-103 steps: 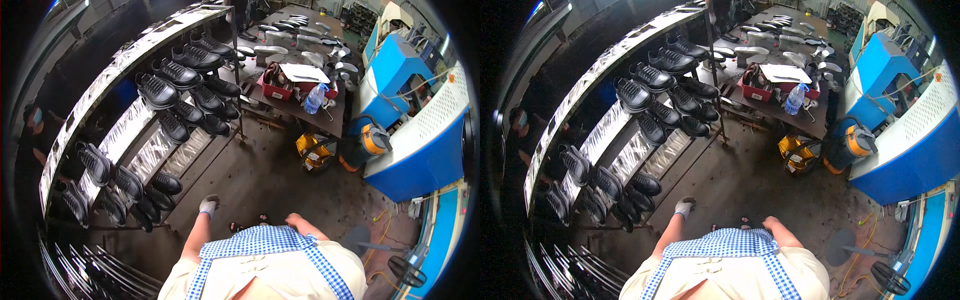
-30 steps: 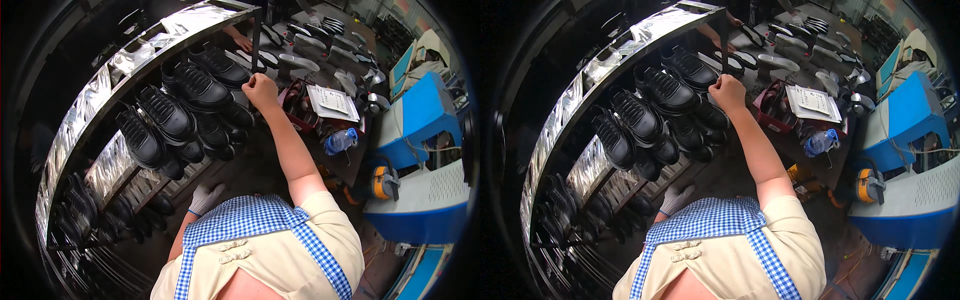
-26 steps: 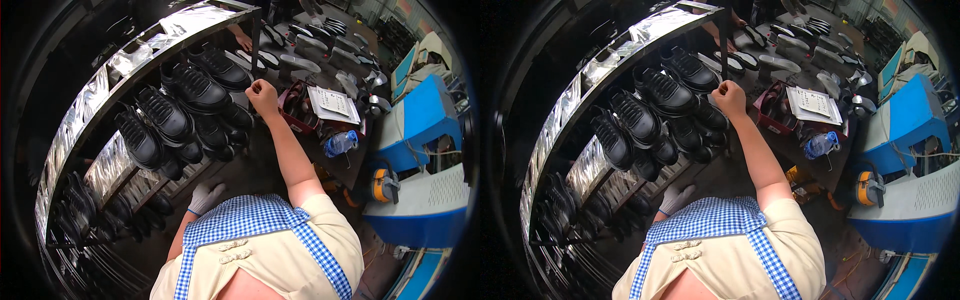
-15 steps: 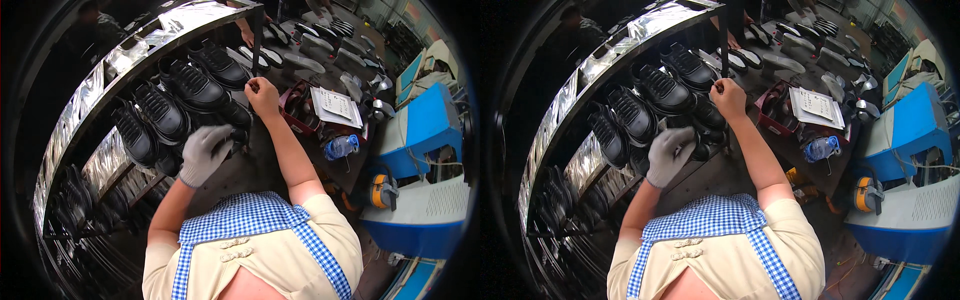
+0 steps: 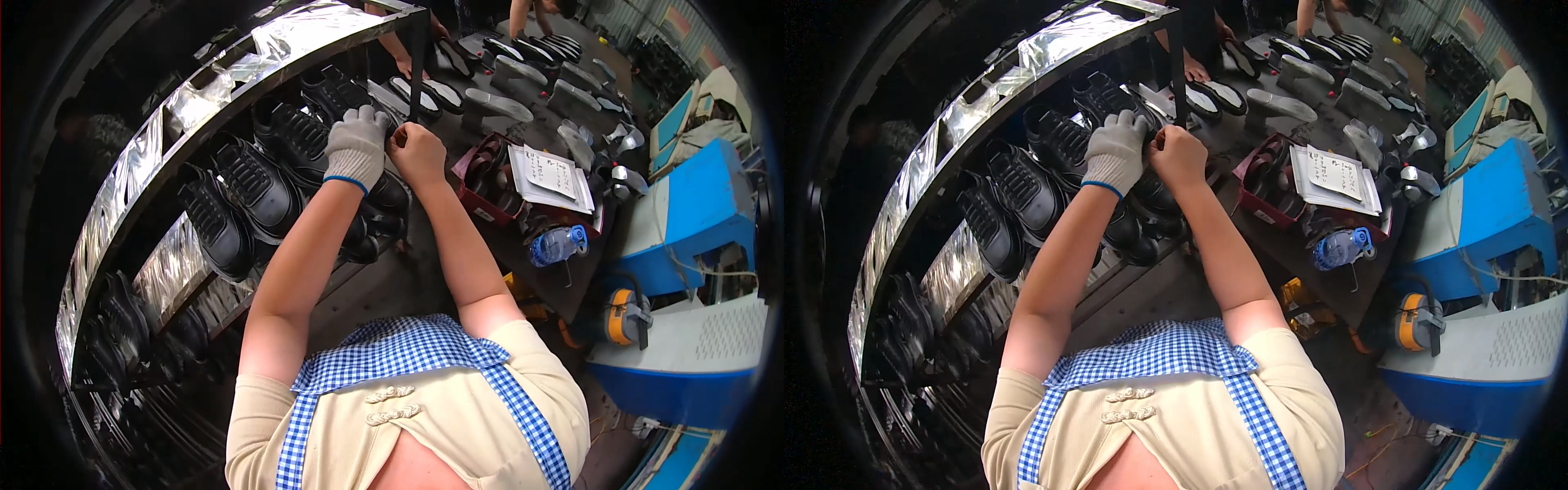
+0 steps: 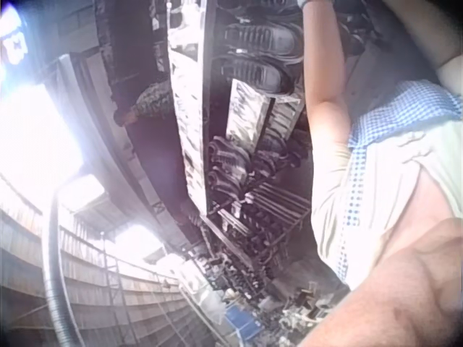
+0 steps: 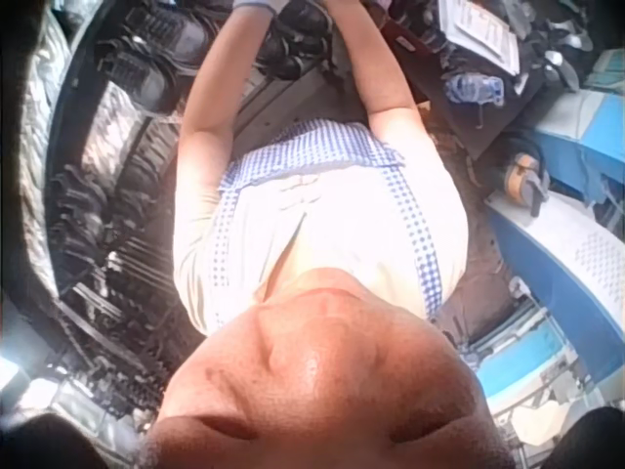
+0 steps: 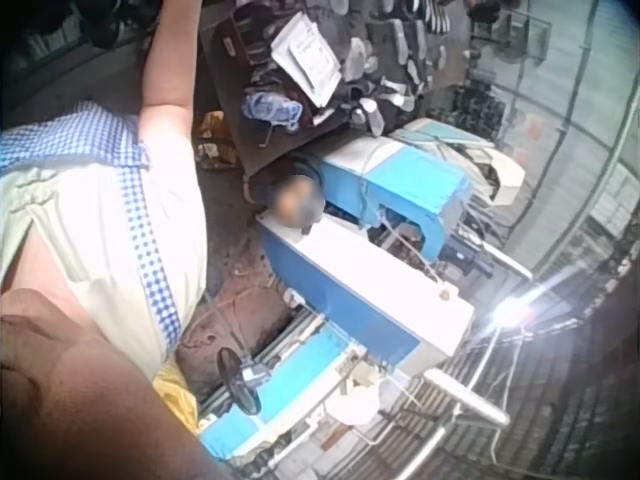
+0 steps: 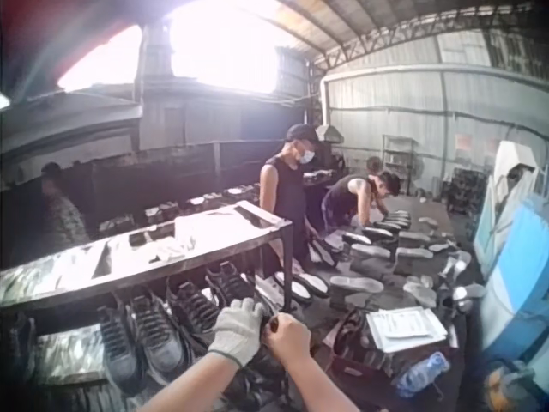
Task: The person uses a small metal tool to scrape and trim excess material from the edges and soles of black shoes. They handle the shoes one at a time, picking them from a rack, working on them, and placing them back.
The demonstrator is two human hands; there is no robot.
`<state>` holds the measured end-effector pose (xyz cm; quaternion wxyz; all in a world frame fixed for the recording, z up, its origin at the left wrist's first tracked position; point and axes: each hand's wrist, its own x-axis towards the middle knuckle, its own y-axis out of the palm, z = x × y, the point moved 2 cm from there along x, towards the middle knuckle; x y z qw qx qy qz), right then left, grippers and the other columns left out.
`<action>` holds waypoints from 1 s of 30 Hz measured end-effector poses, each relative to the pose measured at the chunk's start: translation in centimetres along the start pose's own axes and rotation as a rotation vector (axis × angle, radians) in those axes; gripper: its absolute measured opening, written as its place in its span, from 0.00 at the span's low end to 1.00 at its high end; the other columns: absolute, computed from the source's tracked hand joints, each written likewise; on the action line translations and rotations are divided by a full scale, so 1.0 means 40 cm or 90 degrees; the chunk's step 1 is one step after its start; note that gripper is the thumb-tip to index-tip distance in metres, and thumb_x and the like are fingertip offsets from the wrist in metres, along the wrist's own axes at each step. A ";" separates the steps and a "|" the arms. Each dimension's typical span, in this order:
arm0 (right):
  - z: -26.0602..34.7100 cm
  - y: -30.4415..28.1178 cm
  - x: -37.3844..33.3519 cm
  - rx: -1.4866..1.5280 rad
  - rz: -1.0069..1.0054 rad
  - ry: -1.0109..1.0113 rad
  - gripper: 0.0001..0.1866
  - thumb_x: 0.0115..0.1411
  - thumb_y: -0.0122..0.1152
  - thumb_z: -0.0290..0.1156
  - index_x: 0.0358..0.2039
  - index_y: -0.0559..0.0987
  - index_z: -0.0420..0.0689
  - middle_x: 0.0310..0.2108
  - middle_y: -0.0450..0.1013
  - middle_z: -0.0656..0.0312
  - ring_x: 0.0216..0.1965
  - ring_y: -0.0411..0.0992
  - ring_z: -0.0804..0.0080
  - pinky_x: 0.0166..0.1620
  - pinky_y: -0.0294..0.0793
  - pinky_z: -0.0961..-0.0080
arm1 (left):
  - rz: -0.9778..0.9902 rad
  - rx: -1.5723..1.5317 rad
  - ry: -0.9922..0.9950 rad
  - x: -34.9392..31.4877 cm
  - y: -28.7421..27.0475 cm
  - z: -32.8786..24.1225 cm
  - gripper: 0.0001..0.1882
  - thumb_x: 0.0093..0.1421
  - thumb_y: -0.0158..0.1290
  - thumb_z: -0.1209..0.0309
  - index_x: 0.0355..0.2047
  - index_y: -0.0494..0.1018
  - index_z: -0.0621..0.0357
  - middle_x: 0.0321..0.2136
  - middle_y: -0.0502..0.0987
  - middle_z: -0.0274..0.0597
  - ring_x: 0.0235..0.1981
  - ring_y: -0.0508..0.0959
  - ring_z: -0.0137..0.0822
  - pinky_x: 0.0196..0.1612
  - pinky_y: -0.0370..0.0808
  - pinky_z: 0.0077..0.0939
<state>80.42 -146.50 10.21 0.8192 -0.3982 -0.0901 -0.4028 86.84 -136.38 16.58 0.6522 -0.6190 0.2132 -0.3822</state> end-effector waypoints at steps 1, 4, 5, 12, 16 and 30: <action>-0.001 0.004 0.001 -0.009 -0.002 -0.001 0.10 0.52 0.64 0.37 0.29 0.79 0.45 0.32 0.78 0.55 0.35 0.78 0.53 0.39 0.76 0.59 | -0.008 -0.005 -0.001 0.002 0.002 -0.001 0.23 0.55 0.59 0.65 0.51 0.71 0.54 0.49 0.71 0.44 0.54 0.73 0.44 0.54 0.76 0.35; -0.005 0.008 0.003 -0.035 -0.020 -0.015 0.10 0.53 0.64 0.37 0.29 0.79 0.45 0.33 0.78 0.55 0.35 0.78 0.53 0.38 0.76 0.58 | -0.012 -0.041 0.012 -0.001 -0.006 0.002 0.20 0.55 0.58 0.68 0.50 0.73 0.53 0.49 0.72 0.44 0.53 0.74 0.44 0.52 0.77 0.36; -0.006 0.008 0.006 -0.035 -0.011 -0.009 0.10 0.52 0.64 0.37 0.29 0.79 0.44 0.33 0.78 0.55 0.35 0.78 0.53 0.38 0.76 0.58 | -0.021 -0.052 0.019 -0.001 -0.007 0.004 0.20 0.55 0.58 0.68 0.49 0.73 0.52 0.49 0.72 0.44 0.53 0.74 0.44 0.52 0.77 0.36; -0.041 0.027 0.029 0.035 -0.014 -0.019 0.10 0.48 0.63 0.36 0.25 0.78 0.42 0.26 0.76 0.52 0.31 0.77 0.52 0.35 0.75 0.60 | -0.017 -0.081 0.034 0.001 -0.002 0.012 0.20 0.53 0.60 0.67 0.49 0.75 0.45 0.48 0.73 0.44 0.53 0.74 0.45 0.51 0.77 0.39; -0.076 0.045 0.012 0.174 -0.037 -0.014 0.11 0.47 0.63 0.35 0.24 0.76 0.40 0.21 0.73 0.52 0.25 0.74 0.53 0.32 0.73 0.64 | -0.028 -0.091 0.007 -0.009 -0.016 0.019 0.25 0.51 0.62 0.64 0.51 0.74 0.45 0.49 0.72 0.44 0.54 0.73 0.45 0.53 0.77 0.39; -0.324 0.123 -0.264 0.263 0.111 0.164 0.10 0.50 0.63 0.31 0.27 0.73 0.38 0.21 0.72 0.54 0.25 0.71 0.63 0.32 0.70 0.69 | -0.035 -0.109 0.011 -0.021 -0.017 0.036 0.29 0.48 0.64 0.59 0.53 0.74 0.45 0.54 0.72 0.45 0.55 0.72 0.47 0.54 0.75 0.40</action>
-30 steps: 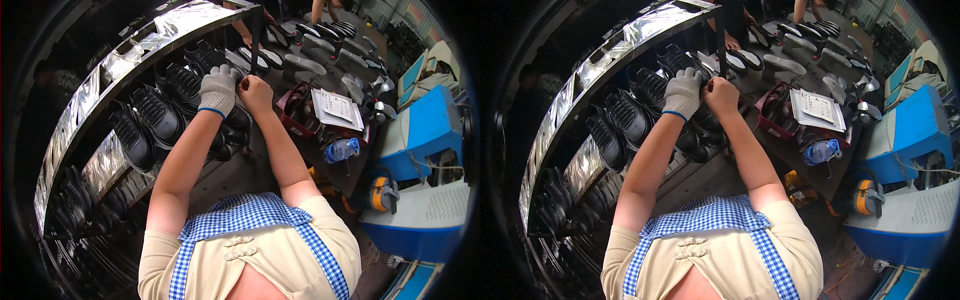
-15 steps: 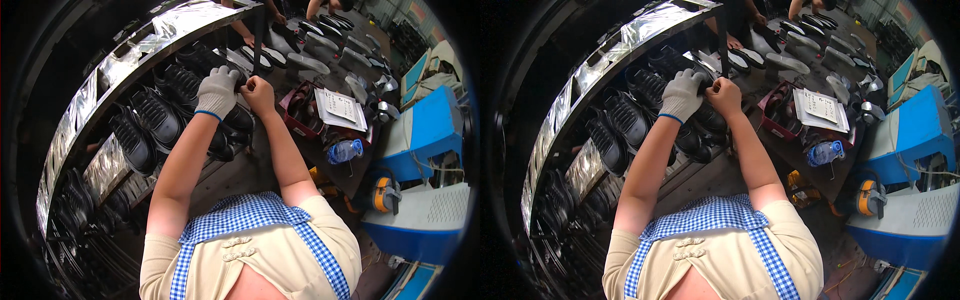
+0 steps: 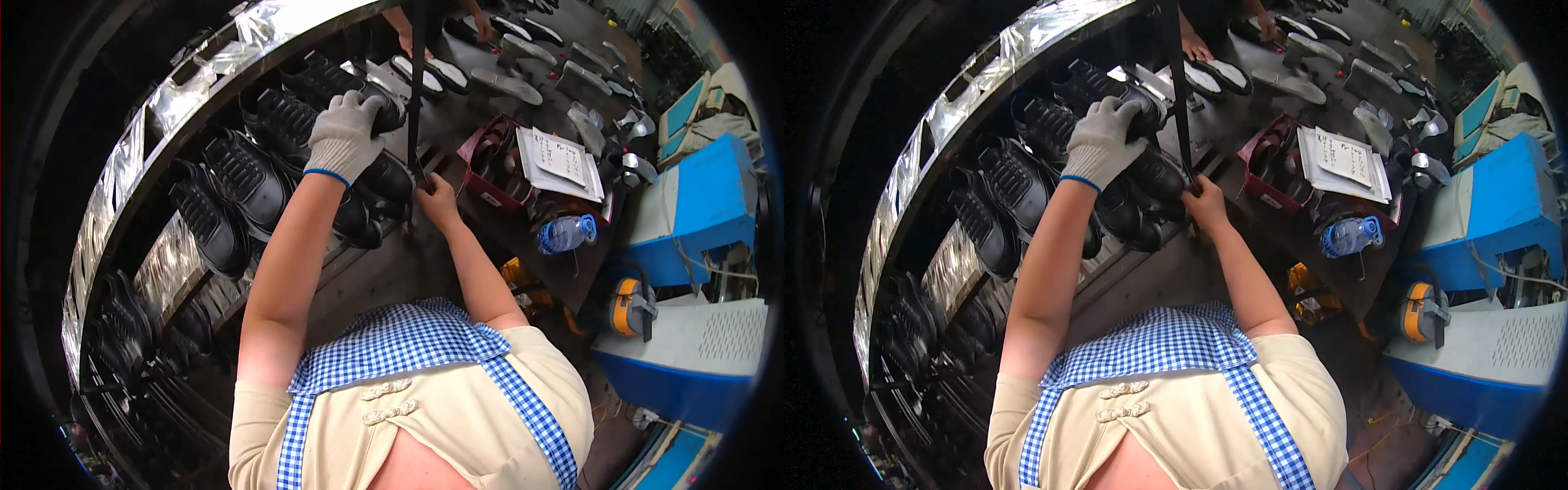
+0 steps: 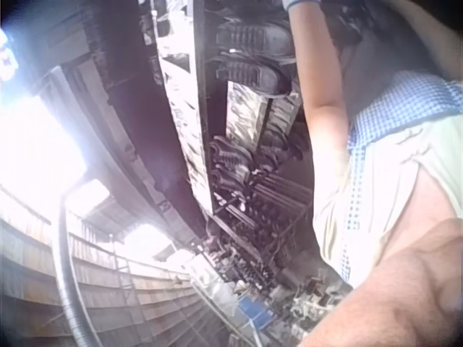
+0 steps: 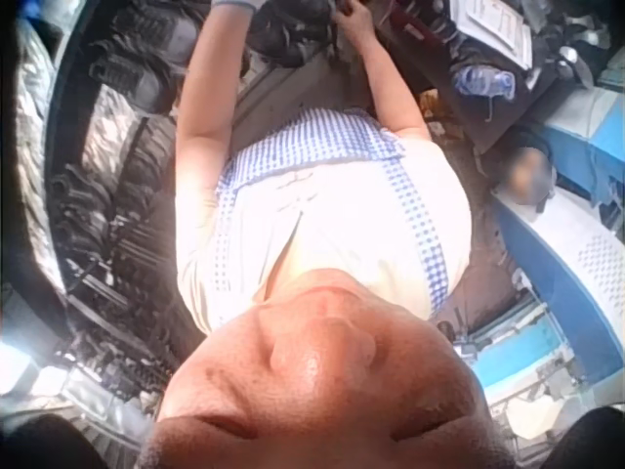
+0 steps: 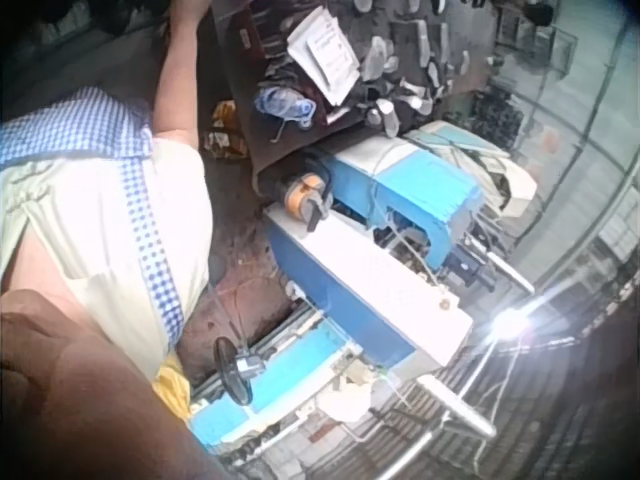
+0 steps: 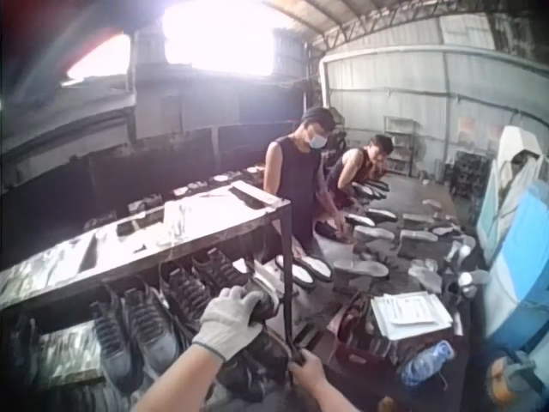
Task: The person uses a small metal tool to scrape and trim excess material from the edges and soles of black shoes. They handle the shoes one at a time, picking them from a rack, working on them, and placing them back.
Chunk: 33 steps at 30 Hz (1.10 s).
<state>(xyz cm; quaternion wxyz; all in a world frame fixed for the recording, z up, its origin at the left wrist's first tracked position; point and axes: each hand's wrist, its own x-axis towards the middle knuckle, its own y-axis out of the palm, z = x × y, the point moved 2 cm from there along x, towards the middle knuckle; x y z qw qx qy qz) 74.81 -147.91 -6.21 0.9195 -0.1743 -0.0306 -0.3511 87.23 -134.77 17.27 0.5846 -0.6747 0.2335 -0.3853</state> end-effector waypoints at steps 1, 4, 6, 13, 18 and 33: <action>-0.050 -0.005 -0.034 -0.037 0.012 0.025 0.11 0.49 0.63 0.31 0.27 0.73 0.39 0.22 0.72 0.54 0.25 0.72 0.62 0.33 0.71 0.69 | -0.055 -0.004 0.026 -0.017 -0.003 -0.006 0.29 0.49 0.63 0.60 0.53 0.74 0.46 0.53 0.72 0.45 0.55 0.72 0.47 0.54 0.75 0.41; -0.263 -0.049 -0.168 -0.128 0.120 0.138 0.13 0.48 0.66 0.32 0.32 0.74 0.41 0.27 0.74 0.53 0.31 0.75 0.59 0.37 0.72 0.66 | -0.201 -0.081 0.132 -0.081 -0.018 -0.059 0.26 0.50 0.62 0.64 0.51 0.75 0.50 0.49 0.75 0.45 0.52 0.74 0.47 0.52 0.75 0.42; -0.359 -0.090 -0.269 -0.181 0.175 0.209 0.15 0.47 0.66 0.33 0.34 0.74 0.41 0.29 0.75 0.53 0.34 0.76 0.57 0.39 0.73 0.65 | -0.170 -0.253 0.189 -0.160 0.008 -0.086 0.24 0.51 0.61 0.64 0.51 0.75 0.52 0.48 0.76 0.44 0.50 0.76 0.47 0.53 0.75 0.40; -0.758 -0.265 -0.663 -0.464 0.385 0.538 0.16 0.52 0.61 0.39 0.41 0.83 0.49 0.45 0.78 0.49 0.50 0.76 0.50 0.53 0.74 0.58 | 0.302 -0.328 0.014 -0.587 0.397 -0.063 0.25 0.57 0.57 0.54 0.52 0.75 0.49 0.51 0.75 0.50 0.50 0.76 0.50 0.53 0.74 0.42; -0.712 -0.323 -0.688 -0.413 0.282 0.525 0.15 0.53 0.63 0.42 0.34 0.84 0.45 0.36 0.79 0.48 0.43 0.78 0.50 0.47 0.76 0.59 | 0.533 -0.385 -0.305 -0.732 0.454 -0.038 0.27 0.58 0.55 0.47 0.52 0.77 0.47 0.50 0.76 0.52 0.51 0.76 0.51 0.53 0.73 0.41; -0.215 0.062 -0.039 -0.021 -0.041 -0.023 0.11 0.55 0.70 0.33 0.37 0.84 0.42 0.32 0.78 0.59 0.36 0.80 0.65 0.39 0.77 0.73 | -0.040 -0.250 -0.028 -0.253 0.607 -0.033 0.28 0.54 0.59 0.66 0.57 0.69 0.49 0.56 0.70 0.44 0.53 0.74 0.50 0.52 0.75 0.42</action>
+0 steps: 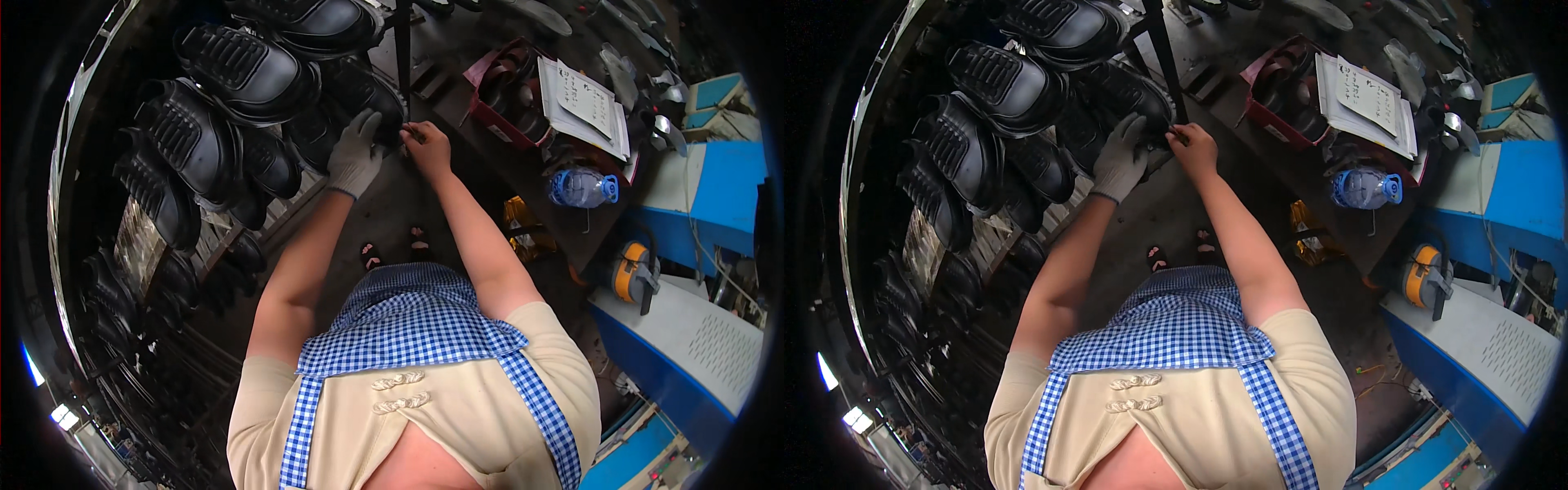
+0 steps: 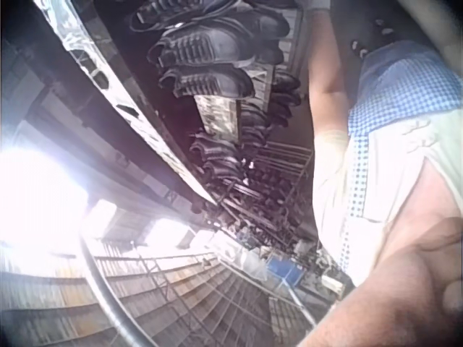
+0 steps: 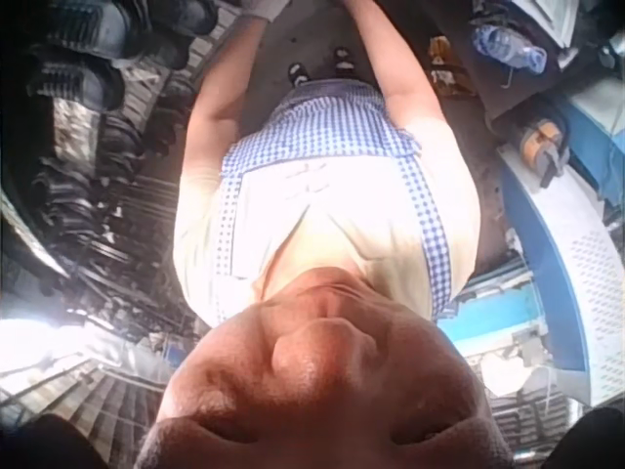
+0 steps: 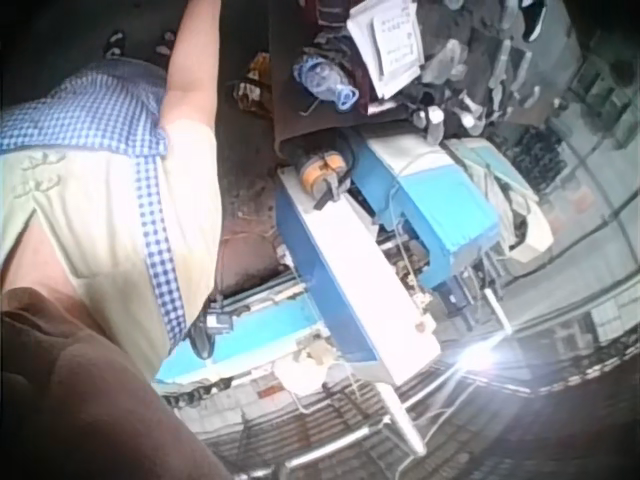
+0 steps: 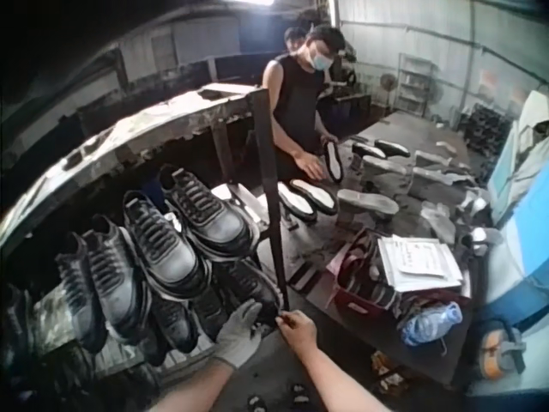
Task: The person uses a small metal tool to scrape and trim excess material from the edges and soles of black shoes. They handle the shoes one at a time, picking them from a rack, working on them, and placing them back.
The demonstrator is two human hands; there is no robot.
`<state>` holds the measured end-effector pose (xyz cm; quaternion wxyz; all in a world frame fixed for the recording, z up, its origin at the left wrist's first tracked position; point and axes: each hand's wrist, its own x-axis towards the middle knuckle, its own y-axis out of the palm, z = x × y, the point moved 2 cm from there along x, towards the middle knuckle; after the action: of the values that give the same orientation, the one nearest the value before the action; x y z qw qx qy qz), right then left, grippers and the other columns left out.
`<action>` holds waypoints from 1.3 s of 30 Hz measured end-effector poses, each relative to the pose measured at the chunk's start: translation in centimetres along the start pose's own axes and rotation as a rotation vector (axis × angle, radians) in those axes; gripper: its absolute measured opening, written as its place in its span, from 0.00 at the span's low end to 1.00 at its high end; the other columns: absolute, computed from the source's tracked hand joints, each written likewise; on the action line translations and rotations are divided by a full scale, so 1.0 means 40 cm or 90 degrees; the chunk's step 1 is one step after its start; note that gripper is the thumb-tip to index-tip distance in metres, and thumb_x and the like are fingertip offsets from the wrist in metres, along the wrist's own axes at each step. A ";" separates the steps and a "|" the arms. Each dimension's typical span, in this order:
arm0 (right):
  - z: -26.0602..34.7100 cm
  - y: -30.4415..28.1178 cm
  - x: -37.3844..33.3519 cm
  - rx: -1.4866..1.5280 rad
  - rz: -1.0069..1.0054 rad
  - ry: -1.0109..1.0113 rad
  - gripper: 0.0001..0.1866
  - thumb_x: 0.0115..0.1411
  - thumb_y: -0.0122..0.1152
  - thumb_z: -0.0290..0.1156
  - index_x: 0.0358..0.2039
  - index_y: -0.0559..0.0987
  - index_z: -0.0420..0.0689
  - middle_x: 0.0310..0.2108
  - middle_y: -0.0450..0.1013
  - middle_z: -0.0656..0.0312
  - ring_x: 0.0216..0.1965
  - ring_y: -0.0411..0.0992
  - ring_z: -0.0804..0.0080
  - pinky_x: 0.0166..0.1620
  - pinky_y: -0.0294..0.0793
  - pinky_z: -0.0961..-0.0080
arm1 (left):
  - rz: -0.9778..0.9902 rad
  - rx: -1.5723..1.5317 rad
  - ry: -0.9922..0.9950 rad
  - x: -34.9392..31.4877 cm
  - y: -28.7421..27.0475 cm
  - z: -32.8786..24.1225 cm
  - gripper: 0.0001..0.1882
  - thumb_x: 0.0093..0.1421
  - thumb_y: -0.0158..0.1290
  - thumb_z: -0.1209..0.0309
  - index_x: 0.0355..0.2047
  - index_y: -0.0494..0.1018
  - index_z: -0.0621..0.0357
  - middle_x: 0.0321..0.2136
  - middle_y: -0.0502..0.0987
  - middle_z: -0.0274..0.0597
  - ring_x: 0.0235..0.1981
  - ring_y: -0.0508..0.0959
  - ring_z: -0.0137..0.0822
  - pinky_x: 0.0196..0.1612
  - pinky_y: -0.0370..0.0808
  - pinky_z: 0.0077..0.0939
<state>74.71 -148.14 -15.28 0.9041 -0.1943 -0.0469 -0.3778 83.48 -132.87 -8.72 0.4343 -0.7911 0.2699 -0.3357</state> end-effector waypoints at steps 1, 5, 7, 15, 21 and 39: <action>-0.001 0.011 0.007 -0.021 -0.012 0.014 0.11 0.54 0.70 0.34 0.35 0.84 0.44 0.33 0.79 0.61 0.35 0.80 0.64 0.39 0.78 0.72 | 0.031 0.028 -0.024 0.022 0.007 0.004 0.29 0.54 0.58 0.67 0.58 0.68 0.48 0.57 0.69 0.41 0.53 0.74 0.49 0.51 0.76 0.42; 0.001 0.035 0.025 -0.100 -0.020 0.007 0.09 0.53 0.70 0.35 0.32 0.84 0.45 0.32 0.79 0.61 0.35 0.80 0.62 0.38 0.78 0.70 | 0.107 0.099 -0.080 0.060 0.025 0.023 0.29 0.54 0.57 0.69 0.58 0.68 0.44 0.58 0.68 0.35 0.53 0.74 0.45 0.50 0.77 0.41; 0.006 0.044 0.028 -0.102 -0.030 0.024 0.09 0.52 0.69 0.35 0.32 0.83 0.46 0.32 0.78 0.61 0.35 0.79 0.61 0.38 0.78 0.68 | 0.121 0.102 -0.081 0.067 0.024 0.026 0.28 0.54 0.56 0.70 0.57 0.69 0.44 0.57 0.69 0.34 0.52 0.75 0.44 0.50 0.77 0.41; -0.005 0.056 0.037 -0.197 0.040 0.077 0.13 0.50 0.68 0.38 0.33 0.81 0.46 0.34 0.78 0.60 0.37 0.79 0.57 0.41 0.77 0.63 | 0.179 0.096 -0.076 0.086 0.009 0.024 0.24 0.56 0.52 0.74 0.54 0.72 0.41 0.55 0.70 0.34 0.51 0.76 0.44 0.49 0.77 0.41; -0.009 0.073 0.037 -0.185 0.009 0.099 0.13 0.47 0.67 0.38 0.30 0.79 0.44 0.32 0.77 0.57 0.35 0.78 0.56 0.40 0.76 0.63 | 0.178 0.094 -0.060 0.082 0.007 0.026 0.24 0.56 0.52 0.74 0.54 0.72 0.41 0.55 0.70 0.34 0.50 0.77 0.43 0.47 0.78 0.41; -0.313 -0.192 -0.362 -0.236 0.171 0.322 0.13 0.48 0.65 0.35 0.33 0.77 0.45 0.29 0.76 0.56 0.33 0.77 0.56 0.39 0.75 0.64 | 0.325 -0.089 -0.242 -0.289 -0.004 0.038 0.22 0.63 0.50 0.52 0.48 0.77 0.53 0.45 0.78 0.56 0.47 0.78 0.54 0.51 0.74 0.45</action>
<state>58.26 -148.28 -27.74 0.8778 -0.2601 0.2747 -0.2938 77.39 -123.72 -12.60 0.4916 -0.7745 0.3957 -0.0429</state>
